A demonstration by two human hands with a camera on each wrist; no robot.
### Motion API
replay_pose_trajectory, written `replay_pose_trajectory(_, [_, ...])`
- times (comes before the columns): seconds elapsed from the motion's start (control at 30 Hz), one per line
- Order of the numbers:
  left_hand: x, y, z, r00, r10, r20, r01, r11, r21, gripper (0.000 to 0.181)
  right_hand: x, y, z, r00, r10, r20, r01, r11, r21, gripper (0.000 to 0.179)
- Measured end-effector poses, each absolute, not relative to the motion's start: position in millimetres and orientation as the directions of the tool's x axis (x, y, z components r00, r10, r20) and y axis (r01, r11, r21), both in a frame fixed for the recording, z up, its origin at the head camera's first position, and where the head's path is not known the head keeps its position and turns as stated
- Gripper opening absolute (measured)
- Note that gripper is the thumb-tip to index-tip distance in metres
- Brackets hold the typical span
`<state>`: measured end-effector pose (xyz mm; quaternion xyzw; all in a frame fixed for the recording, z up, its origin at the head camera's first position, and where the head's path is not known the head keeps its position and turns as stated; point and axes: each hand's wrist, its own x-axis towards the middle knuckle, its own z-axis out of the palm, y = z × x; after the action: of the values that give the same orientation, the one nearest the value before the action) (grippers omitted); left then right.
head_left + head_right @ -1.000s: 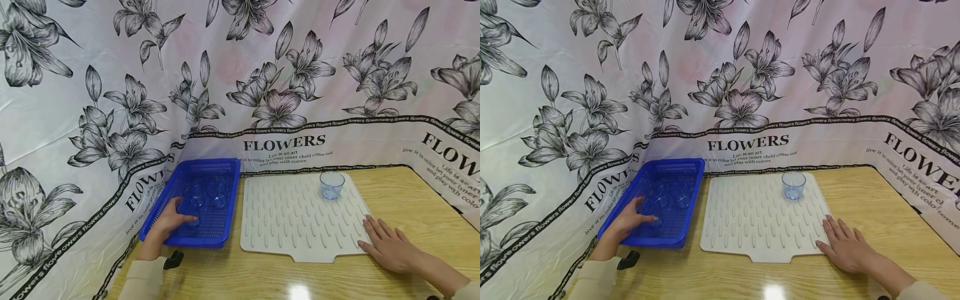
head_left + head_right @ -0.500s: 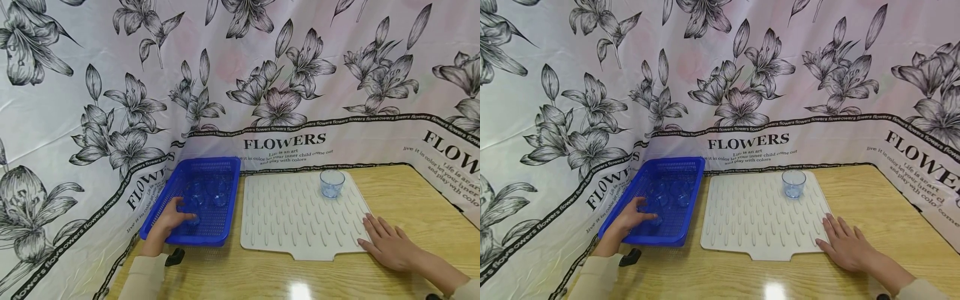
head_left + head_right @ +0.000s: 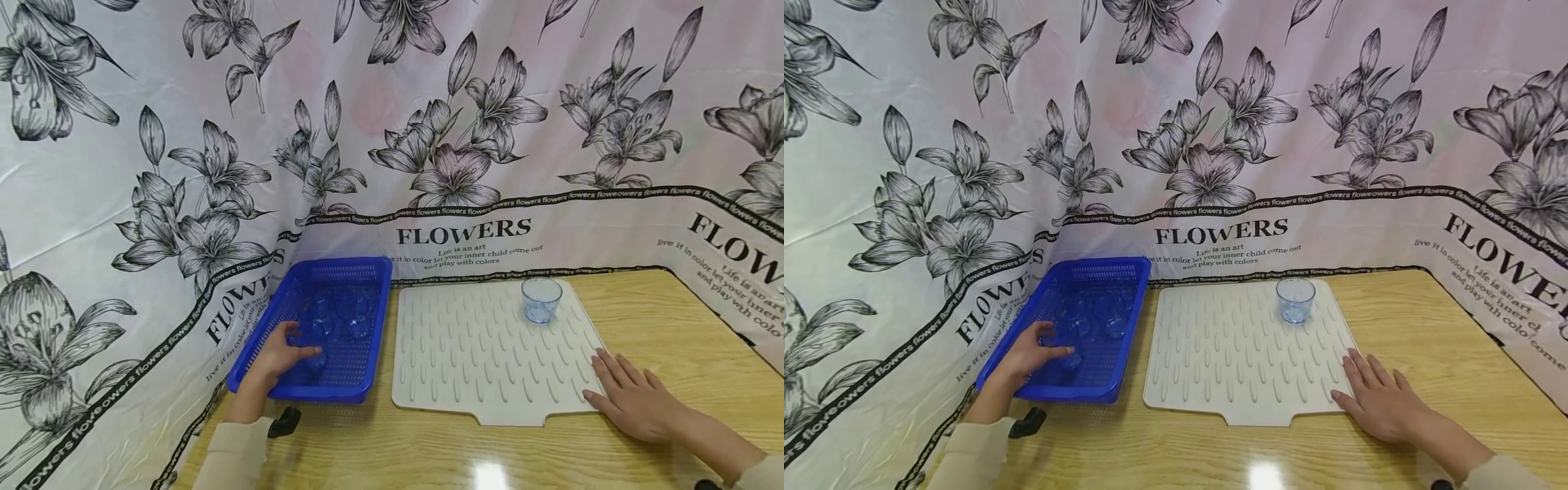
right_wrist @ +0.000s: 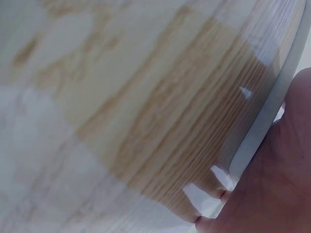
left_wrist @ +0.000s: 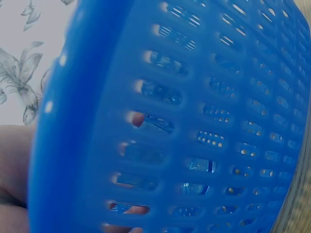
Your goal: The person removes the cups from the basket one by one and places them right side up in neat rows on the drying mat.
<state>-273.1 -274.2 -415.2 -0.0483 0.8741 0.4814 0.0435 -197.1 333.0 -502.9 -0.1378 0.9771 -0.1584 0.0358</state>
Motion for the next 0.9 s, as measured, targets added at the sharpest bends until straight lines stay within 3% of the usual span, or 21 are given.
replay_pose_trajectory(0.9, [-270.1, -258.3, -392.0, -0.999, -0.050, 0.019, -0.002, 0.384, 0.923, 0.087, -196.0, 330.9, -500.6, -0.961, -0.276, -0.022, -0.256, 0.915, -0.312, 0.078])
